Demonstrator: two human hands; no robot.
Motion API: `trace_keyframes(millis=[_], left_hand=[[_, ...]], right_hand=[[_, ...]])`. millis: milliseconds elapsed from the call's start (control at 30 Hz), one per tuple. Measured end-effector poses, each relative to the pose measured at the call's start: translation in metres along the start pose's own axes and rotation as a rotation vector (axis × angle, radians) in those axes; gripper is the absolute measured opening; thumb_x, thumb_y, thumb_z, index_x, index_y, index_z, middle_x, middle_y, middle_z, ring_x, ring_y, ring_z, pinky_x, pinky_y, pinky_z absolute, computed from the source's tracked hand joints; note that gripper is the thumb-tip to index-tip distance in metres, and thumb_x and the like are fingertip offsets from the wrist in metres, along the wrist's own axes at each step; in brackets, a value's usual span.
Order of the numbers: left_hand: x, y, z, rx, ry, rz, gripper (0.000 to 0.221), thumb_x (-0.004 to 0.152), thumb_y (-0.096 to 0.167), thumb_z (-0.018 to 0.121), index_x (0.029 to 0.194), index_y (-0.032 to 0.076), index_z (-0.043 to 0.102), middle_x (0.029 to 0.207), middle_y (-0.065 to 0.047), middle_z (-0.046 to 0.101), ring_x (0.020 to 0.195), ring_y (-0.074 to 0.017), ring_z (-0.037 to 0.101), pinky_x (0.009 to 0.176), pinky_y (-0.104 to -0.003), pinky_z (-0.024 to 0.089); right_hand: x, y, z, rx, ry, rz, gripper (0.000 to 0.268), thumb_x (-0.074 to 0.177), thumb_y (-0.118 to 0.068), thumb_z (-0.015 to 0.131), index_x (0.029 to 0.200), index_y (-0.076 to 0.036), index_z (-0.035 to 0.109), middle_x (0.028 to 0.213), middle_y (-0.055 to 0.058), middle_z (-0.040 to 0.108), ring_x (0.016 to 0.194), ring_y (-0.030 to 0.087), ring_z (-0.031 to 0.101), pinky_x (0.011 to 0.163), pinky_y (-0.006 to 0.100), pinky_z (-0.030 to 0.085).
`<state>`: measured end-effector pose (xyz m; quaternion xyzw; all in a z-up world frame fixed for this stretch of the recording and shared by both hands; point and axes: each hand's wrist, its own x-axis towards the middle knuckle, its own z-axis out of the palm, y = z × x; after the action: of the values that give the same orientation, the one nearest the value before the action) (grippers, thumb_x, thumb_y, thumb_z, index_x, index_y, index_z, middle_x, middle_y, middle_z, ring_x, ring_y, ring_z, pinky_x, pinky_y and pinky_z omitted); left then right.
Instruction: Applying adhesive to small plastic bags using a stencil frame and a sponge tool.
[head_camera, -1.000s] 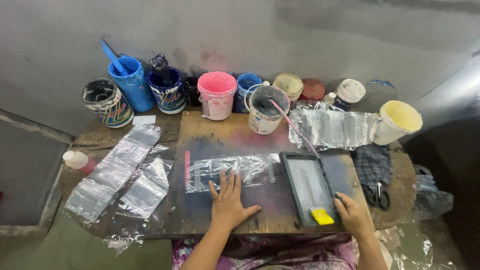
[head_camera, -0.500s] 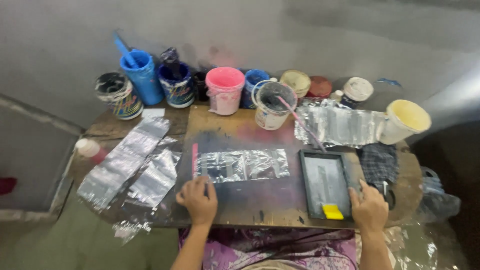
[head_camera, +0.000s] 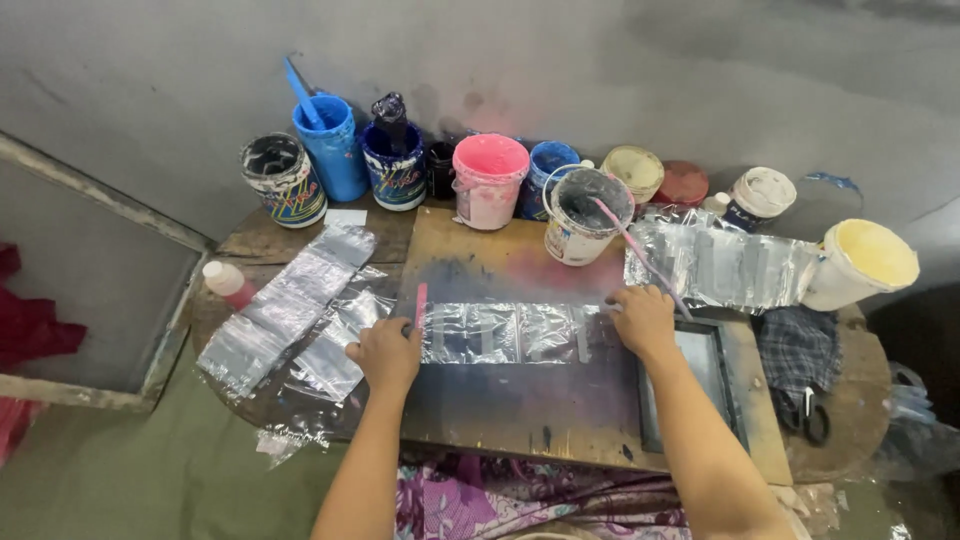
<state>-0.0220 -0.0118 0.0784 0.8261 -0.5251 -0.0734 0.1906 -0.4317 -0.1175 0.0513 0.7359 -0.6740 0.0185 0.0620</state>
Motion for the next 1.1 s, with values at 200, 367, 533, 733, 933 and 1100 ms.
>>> trace_keyframes(millis=[200, 367, 533, 733, 933, 1100], left_hand=[[0.03, 0.01, 0.011, 0.053, -0.138, 0.018, 0.024, 0.093, 0.036, 0.067, 0.113, 0.026, 0.075, 0.107, -0.002, 0.073, 0.107, -0.0277, 0.065, 0.094, -0.048, 0.035], [0.041, 0.021, 0.004, 0.039, -0.211, 0.021, 0.027, 0.096, 0.027, 0.061, 0.12, 0.021, 0.073, 0.114, -0.007, 0.072, 0.116, -0.0325, 0.062, 0.097, -0.048, 0.036], [0.058, 0.019, 0.015, 0.067, -0.242, -0.002, 0.029, 0.095, 0.025, 0.06, 0.121, 0.024, 0.074, 0.115, -0.005, 0.074, 0.117, -0.0318, 0.063, 0.099, -0.05, 0.034], [0.059, 0.028, 0.01, 0.116, -0.245, 0.022, 0.02, 0.091, 0.023, 0.068, 0.109, 0.02, 0.077, 0.105, -0.007, 0.076, 0.109, -0.0306, 0.066, 0.094, -0.047, 0.034], [0.045, 0.032, -0.016, 0.022, -0.225, 0.03, 0.017, 0.094, 0.023, 0.066, 0.105, 0.018, 0.078, 0.101, -0.008, 0.076, 0.106, -0.0288, 0.066, 0.092, -0.043, 0.036], [0.035, -0.005, -0.013, -0.386, -0.324, -0.009, 0.023, 0.097, 0.021, 0.064, 0.112, 0.007, 0.076, 0.11, -0.019, 0.075, 0.111, -0.0389, 0.068, 0.092, -0.046, 0.049]], right_hand=[[0.022, -0.009, -0.004, 0.031, -0.199, -0.017, 0.025, 0.084, -0.04, 0.074, 0.108, -0.035, 0.078, 0.111, -0.003, 0.077, 0.111, 0.026, 0.065, 0.096, 0.045, 0.045], [0.035, -0.015, 0.002, -0.021, -0.291, -0.056, 0.027, 0.09, -0.044, 0.069, 0.11, -0.029, 0.078, 0.116, 0.002, 0.076, 0.118, 0.027, 0.062, 0.101, 0.047, 0.044], [0.043, -0.012, 0.016, -0.06, -0.315, -0.119, 0.031, 0.092, -0.043, 0.063, 0.116, -0.027, 0.076, 0.122, 0.002, 0.074, 0.124, 0.027, 0.062, 0.106, 0.049, 0.042], [0.044, -0.003, 0.021, -0.007, -0.36, -0.11, 0.027, 0.096, -0.041, 0.061, 0.111, -0.025, 0.077, 0.118, 0.002, 0.076, 0.123, 0.027, 0.065, 0.107, 0.049, 0.042], [0.037, -0.006, 0.004, 0.433, -0.332, -0.041, 0.027, 0.096, -0.028, 0.064, 0.106, -0.007, 0.077, 0.109, 0.021, 0.079, 0.113, 0.042, 0.07, 0.097, 0.055, 0.05], [0.037, -0.022, 0.003, 0.819, -0.333, 0.093, 0.022, 0.093, -0.028, 0.07, 0.106, -0.012, 0.076, 0.097, 0.018, 0.079, 0.102, 0.038, 0.073, 0.084, 0.049, 0.053]])
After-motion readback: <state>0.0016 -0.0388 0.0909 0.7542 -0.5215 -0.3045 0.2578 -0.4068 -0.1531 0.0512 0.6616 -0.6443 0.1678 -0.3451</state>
